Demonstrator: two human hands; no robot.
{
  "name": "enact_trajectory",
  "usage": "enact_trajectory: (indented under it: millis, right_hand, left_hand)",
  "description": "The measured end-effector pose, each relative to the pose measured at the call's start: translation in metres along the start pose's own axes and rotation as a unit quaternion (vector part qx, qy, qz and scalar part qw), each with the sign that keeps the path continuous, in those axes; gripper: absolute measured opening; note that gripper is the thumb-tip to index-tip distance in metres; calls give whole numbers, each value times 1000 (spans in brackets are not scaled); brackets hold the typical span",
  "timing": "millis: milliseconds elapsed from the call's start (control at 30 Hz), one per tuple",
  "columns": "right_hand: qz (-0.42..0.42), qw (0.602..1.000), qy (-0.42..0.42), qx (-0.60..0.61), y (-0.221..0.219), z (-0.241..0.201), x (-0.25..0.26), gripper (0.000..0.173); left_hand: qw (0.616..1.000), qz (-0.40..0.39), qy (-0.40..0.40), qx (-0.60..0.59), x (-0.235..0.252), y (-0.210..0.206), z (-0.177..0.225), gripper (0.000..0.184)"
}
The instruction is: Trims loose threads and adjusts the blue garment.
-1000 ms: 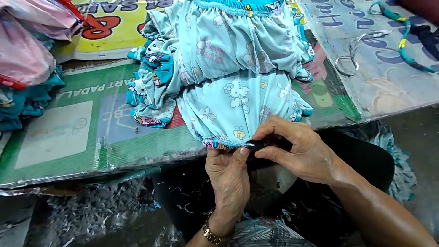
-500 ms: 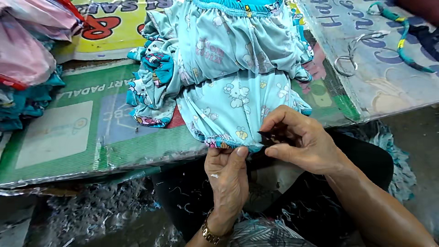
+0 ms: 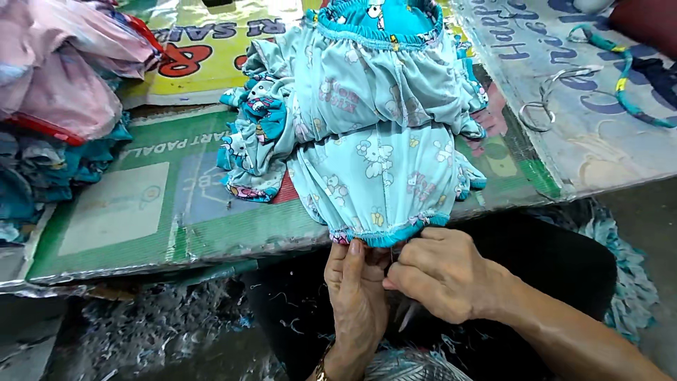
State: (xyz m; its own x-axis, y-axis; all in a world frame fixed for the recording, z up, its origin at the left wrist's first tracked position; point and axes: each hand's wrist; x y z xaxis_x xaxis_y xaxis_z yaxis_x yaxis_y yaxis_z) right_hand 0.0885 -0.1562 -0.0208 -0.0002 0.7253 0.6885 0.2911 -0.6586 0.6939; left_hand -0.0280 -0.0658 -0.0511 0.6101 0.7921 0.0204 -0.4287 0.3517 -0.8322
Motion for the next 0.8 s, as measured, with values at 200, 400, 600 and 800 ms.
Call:
enact_trajectory:
  millis: [200, 400, 600, 800]
  right_hand:
    - [-23, 1000, 6, 12, -5, -12, -2, 19]
    - [-2, 1000, -9, 12, 2, -9, -4, 18]
    - [18, 1000, -16, -2, 16, 2, 12, 19]
    - [-20, 984, -155, -85, 53, 45, 52, 22]
  left_hand:
    - [998, -6, -12, 53, -2, 10, 1, 18]
    - [713, -167, -413, 542, 7, 41, 5, 33]
    - [584, -372, -387, 609, 67, 5, 42, 9]
    - [730, -470, -51, 493, 125, -64, 92, 8]
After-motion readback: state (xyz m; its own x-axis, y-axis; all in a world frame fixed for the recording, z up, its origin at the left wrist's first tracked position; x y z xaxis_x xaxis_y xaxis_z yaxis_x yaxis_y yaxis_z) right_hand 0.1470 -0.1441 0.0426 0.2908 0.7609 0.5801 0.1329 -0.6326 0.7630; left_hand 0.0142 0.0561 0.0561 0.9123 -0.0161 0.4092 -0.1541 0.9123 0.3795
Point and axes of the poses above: each hand's wrist, its own x-axis towards the middle knuckle, its own y-axis out of the back of the hand, z = x × y, and after that the axes turned 6 degrees about -y, right-handed
